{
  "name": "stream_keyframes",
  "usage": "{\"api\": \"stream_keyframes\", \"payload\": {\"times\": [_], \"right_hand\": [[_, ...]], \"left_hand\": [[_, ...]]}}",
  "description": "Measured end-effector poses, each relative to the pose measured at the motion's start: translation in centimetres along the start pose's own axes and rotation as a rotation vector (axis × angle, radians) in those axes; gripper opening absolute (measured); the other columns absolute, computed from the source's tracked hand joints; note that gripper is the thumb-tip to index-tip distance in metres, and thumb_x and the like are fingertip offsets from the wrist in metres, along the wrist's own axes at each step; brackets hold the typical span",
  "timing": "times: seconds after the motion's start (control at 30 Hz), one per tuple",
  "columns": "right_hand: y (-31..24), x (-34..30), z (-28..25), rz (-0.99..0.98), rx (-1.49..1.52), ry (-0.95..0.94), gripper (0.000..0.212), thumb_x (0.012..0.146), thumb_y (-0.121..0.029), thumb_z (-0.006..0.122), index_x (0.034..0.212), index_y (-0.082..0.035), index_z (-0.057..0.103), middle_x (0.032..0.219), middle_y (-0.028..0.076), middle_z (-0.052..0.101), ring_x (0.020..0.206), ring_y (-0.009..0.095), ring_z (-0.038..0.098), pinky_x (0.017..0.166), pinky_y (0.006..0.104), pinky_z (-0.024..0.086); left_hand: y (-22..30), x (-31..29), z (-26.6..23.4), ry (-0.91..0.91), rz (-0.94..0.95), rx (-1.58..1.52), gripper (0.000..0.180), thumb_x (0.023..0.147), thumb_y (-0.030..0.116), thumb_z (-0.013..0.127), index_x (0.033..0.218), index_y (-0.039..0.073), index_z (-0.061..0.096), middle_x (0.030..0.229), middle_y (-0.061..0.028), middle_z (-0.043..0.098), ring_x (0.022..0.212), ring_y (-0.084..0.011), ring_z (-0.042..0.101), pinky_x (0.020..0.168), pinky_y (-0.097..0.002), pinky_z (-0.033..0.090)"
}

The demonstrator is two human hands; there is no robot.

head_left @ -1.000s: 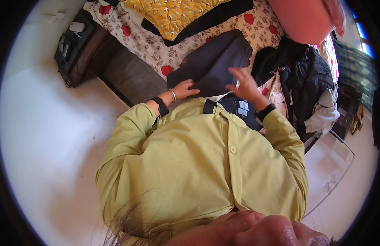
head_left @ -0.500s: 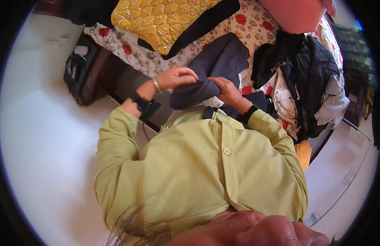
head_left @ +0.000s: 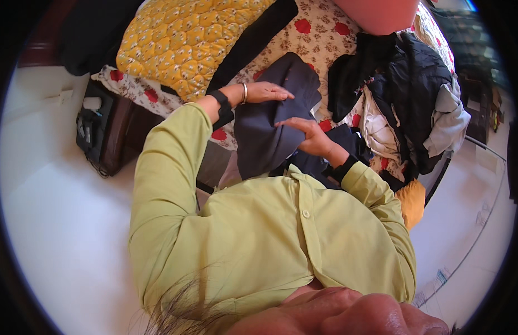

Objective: The person folds a yellow quilted jacket, a black pair of pants, a dark grey shirt, a black t-shirt, and a light grey sweatshirt by hand on a bed.

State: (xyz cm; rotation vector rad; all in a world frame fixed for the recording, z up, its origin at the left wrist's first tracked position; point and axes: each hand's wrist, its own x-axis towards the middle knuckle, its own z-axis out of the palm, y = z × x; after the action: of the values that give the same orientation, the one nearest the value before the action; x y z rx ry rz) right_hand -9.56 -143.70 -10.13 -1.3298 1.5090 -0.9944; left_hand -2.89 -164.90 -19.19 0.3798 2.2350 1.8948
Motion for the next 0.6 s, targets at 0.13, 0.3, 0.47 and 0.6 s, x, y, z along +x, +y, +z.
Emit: {"api": "stream_keyframes", "payload": {"times": [0.13, 0.3, 0.47, 0.6], "right_hand": [[4.5, 1.0, -3.1, 0.635, 0.913, 0.454, 0.030, 0.074, -0.012, 0.060, 0.101, -0.002, 0.055, 0.094, 0.008, 0.060, 0.085, 0.021, 0.059, 0.078, 0.0328, 0.047], [13.0, 0.2, -5.2, 0.913, 1.163, 0.640, 0.034, 0.078, -0.025, 0.061, 0.100, 0.000, 0.055, 0.089, 0.008, 0.061, 0.076, 0.019, 0.060, 0.070, 0.0316, 0.049], [13.0, -0.1, -4.4, 1.012, 1.025, 0.517, 0.031, 0.076, -0.020, 0.063, 0.098, 0.000, 0.054, 0.090, 0.007, 0.060, 0.073, 0.017, 0.060, 0.066, 0.0297, 0.050], [11.8, -1.5, -4.2, 0.771, 1.130, 0.683, 0.023, 0.078, -0.015, 0.059, 0.094, 0.000, 0.054, 0.089, 0.007, 0.060, 0.074, 0.017, 0.060, 0.066, 0.0320, 0.051]], "left_hand": [[-11.8, -1.6, 0.5, -0.205, -0.159, 0.265, 0.047, 0.090, 0.038, 0.031, 0.123, 0.007, 0.042, 0.116, -0.0080, 0.052, 0.104, -0.0187, 0.048, 0.088, -0.0276, 0.036], [-9.3, -1.4, 1.0, 0.243, -0.806, -1.004, 0.047, 0.084, 0.041, 0.045, 0.114, 0.005, 0.048, 0.110, -0.0054, 0.055, 0.096, -0.0141, 0.053, 0.080, -0.0299, 0.042], [-11.4, -1.9, 1.5, 0.590, -0.966, -0.977, 0.048, 0.082, 0.043, 0.048, 0.113, 0.006, 0.051, 0.106, -0.0052, 0.057, 0.094, -0.0160, 0.055, 0.082, -0.0297, 0.043], [-9.1, -1.8, 0.9, 0.715, -0.761, -1.225, 0.052, 0.081, 0.045, 0.050, 0.113, 0.004, 0.051, 0.106, -0.0053, 0.057, 0.094, -0.0153, 0.055, 0.083, -0.0286, 0.042]]}}
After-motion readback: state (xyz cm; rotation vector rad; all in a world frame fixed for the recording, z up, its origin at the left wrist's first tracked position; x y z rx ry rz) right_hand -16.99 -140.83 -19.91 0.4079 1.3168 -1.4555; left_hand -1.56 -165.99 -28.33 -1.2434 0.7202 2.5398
